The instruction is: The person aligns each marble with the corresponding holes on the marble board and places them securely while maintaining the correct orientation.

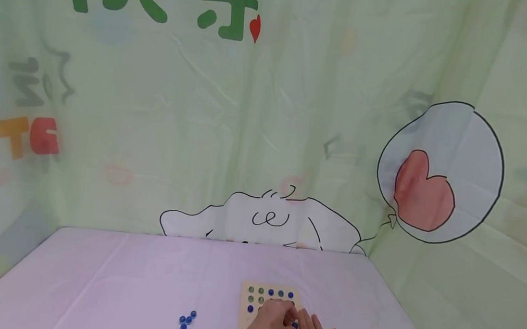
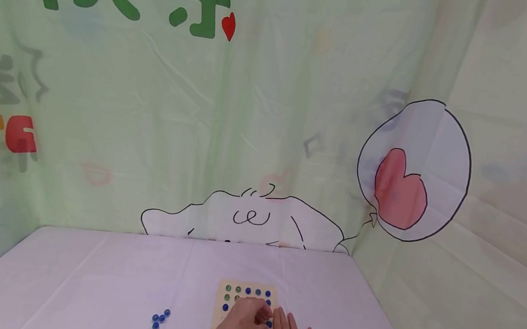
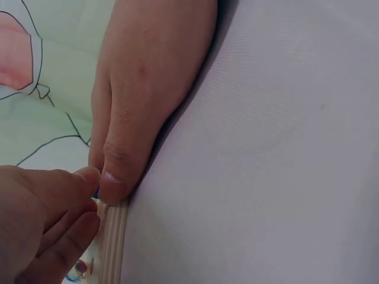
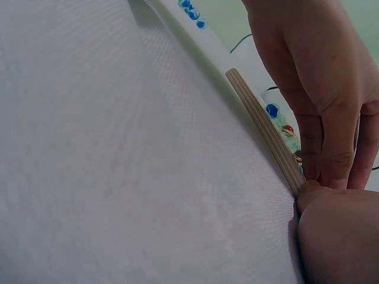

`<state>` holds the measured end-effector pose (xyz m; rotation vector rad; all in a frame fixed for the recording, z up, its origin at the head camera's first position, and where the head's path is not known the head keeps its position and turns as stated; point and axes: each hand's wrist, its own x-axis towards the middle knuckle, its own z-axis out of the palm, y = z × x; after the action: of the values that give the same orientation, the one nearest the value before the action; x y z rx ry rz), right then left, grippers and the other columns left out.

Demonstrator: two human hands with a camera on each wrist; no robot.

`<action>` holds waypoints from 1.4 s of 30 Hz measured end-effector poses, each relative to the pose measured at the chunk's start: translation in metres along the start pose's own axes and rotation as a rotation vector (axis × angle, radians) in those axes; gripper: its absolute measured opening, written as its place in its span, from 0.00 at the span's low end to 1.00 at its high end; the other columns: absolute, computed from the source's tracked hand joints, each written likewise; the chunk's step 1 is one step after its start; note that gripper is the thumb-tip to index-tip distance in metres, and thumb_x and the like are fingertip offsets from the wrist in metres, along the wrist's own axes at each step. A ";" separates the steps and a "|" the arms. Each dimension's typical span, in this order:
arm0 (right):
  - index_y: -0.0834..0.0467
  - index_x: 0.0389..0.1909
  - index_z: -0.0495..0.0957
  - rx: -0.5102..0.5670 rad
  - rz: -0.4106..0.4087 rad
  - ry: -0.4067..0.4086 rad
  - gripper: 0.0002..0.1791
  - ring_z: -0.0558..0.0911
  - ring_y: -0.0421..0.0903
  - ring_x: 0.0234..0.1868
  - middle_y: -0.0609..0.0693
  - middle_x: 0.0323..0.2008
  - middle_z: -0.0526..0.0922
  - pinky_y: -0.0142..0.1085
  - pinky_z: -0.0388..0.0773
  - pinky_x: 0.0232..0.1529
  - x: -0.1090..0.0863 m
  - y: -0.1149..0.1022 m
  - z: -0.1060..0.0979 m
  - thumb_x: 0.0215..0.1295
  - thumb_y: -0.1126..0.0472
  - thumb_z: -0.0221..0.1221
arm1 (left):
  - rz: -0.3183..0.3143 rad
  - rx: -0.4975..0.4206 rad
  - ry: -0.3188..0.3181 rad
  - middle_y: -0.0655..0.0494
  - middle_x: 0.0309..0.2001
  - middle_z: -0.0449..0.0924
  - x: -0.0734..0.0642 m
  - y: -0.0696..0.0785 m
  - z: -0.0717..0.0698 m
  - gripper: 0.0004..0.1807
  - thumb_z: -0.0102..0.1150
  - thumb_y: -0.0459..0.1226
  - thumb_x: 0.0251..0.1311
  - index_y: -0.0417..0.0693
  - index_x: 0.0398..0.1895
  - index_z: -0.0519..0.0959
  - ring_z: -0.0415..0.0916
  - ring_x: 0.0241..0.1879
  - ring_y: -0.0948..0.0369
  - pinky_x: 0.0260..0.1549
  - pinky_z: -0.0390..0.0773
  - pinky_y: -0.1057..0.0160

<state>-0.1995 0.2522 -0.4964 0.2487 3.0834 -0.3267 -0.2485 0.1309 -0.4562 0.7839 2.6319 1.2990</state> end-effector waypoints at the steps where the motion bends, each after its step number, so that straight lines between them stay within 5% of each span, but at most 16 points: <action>1: 0.55 0.66 0.54 -0.001 0.002 0.002 0.64 0.52 0.57 0.68 0.55 0.67 0.56 0.61 0.20 0.59 0.000 0.000 0.000 0.32 0.18 0.13 | 0.006 -0.006 0.000 0.66 0.25 0.75 -0.001 0.000 -0.001 0.10 0.63 0.31 0.46 0.53 0.32 0.78 0.68 0.25 0.73 0.27 0.72 0.74; 20: 0.57 0.66 0.53 -0.007 -0.001 -0.017 0.63 0.53 0.57 0.67 0.55 0.67 0.56 0.61 0.22 0.60 0.002 0.003 0.000 0.34 0.17 0.18 | 0.119 -0.100 0.018 0.64 0.29 0.79 -0.018 0.001 -0.032 0.08 0.64 0.33 0.48 0.50 0.33 0.79 0.71 0.26 0.76 0.27 0.73 0.75; 42: 0.57 0.67 0.51 0.035 0.052 -0.081 0.64 0.50 0.59 0.68 0.56 0.67 0.56 0.62 0.21 0.59 0.009 0.003 0.002 0.32 0.16 0.26 | 0.081 -0.179 0.062 0.63 0.29 0.79 -0.032 -0.006 -0.053 0.08 0.63 0.35 0.49 0.51 0.34 0.78 0.72 0.27 0.74 0.28 0.73 0.76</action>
<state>-0.2080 0.2563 -0.4997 0.3075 2.9885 -0.3790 -0.2403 0.0744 -0.4317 0.8438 2.5077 1.5776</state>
